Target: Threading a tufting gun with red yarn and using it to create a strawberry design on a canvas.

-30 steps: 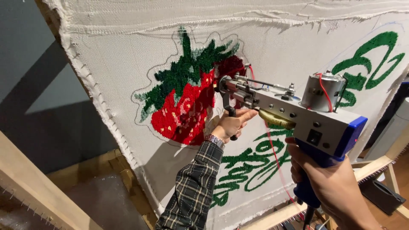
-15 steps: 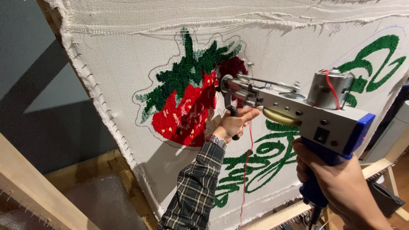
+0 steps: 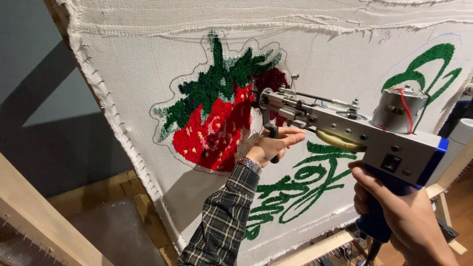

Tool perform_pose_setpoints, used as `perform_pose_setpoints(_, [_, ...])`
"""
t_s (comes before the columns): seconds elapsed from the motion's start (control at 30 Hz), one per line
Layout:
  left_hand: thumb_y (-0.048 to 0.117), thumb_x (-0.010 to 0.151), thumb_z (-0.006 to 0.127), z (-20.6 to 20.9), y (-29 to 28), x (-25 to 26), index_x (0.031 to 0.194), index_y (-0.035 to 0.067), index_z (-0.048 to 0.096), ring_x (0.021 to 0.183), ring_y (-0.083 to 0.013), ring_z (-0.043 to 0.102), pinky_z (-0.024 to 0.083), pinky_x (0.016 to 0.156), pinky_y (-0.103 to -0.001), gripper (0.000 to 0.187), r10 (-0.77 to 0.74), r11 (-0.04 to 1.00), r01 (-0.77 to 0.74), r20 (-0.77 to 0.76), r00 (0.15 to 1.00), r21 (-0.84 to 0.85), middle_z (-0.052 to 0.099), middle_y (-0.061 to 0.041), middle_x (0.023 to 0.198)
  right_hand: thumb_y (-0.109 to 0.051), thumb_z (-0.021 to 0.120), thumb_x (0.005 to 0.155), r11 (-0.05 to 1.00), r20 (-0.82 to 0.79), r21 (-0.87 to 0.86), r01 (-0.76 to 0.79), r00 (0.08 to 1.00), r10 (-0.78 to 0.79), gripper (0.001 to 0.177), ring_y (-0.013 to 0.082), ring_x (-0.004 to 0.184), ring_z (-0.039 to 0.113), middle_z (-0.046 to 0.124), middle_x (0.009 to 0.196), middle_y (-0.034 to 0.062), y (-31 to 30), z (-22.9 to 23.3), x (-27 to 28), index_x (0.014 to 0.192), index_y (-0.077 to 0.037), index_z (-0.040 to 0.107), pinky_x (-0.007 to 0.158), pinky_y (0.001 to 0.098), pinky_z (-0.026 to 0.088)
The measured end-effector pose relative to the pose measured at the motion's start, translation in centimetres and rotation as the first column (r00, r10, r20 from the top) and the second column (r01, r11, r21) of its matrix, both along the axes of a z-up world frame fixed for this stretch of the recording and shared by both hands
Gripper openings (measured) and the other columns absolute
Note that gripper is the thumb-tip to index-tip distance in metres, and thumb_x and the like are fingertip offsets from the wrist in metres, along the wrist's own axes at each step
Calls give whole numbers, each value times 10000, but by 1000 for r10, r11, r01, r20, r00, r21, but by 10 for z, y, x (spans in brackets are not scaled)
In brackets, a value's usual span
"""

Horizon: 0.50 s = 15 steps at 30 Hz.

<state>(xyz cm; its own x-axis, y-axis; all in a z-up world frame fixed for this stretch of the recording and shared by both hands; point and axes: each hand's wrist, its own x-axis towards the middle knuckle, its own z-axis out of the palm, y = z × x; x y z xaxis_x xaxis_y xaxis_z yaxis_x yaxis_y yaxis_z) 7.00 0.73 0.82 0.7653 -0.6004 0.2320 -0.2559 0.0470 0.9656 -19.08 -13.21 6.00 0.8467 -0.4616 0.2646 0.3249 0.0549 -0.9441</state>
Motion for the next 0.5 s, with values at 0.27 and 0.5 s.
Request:
perform_pose_setpoints(0.27, [484,864,732,6,6,-43,1193,153,790,492,-79,547,456,449,-212,470,-60,998,56,126,990,38,693,-66,771,-100,607,1039,999,-36,20,30,999,-29,262,290,542,328,381,675,195,-38,-25,-16,1128,145,625,494,412,278])
perform_pose_setpoints(0.5, [731,768,607,12,20,-55,1074,149,757,611,-91,598,427,510,-190,674,174,971,-230,456,873,69,695,-2,758,-212,535,1079,998,-35,58,-27,999,29,364,299,558,314,348,717,166,-92,-67,-24,1257,98,602,529,437,269])
